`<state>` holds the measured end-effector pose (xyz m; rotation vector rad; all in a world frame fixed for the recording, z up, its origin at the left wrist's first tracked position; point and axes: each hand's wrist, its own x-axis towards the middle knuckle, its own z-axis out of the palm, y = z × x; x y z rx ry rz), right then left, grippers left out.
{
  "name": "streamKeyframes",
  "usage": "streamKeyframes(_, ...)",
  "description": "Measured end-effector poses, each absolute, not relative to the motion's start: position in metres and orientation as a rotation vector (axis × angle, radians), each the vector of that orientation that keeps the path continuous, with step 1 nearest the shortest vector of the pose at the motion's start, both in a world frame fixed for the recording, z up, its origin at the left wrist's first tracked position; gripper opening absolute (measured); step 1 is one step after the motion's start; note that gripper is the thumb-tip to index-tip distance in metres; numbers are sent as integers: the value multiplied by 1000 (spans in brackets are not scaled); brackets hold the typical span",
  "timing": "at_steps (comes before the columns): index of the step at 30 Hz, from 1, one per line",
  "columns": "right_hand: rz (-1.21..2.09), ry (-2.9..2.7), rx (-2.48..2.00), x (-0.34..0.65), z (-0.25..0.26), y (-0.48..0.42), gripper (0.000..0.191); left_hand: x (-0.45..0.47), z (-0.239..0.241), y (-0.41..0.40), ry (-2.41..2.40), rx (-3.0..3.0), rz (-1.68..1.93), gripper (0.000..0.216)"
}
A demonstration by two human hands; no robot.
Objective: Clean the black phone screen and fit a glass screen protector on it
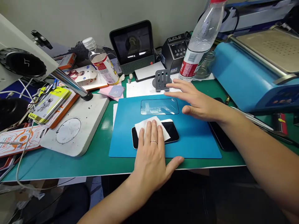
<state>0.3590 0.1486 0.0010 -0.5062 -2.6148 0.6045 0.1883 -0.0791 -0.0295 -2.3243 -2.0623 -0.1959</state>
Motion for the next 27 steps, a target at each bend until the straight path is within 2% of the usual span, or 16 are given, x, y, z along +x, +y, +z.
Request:
streamKeyframes(7, 582, -2630, -506, 361, 1, 150, 91, 203, -22, -62, -1894, -2489, -190, 102)
streamKeyframes(12, 589, -2626, -519, 361, 1, 150, 93, 208, -28, -72, -1811, -2480, -184, 89)
streamKeyframes(16, 584, -2626, -519, 360, 1, 149, 93, 180, -31, -94, -1727, -2501, -148, 81)
streamKeyframes(20, 597, -2608, -588, 359, 1, 148, 85, 138, -29, -105, -1668, -2541, -124, 63)
streamKeyframes(27, 582, -2609, -663, 356, 4, 146, 80, 87, -21, -85, -1622, -2705, -209, 55)
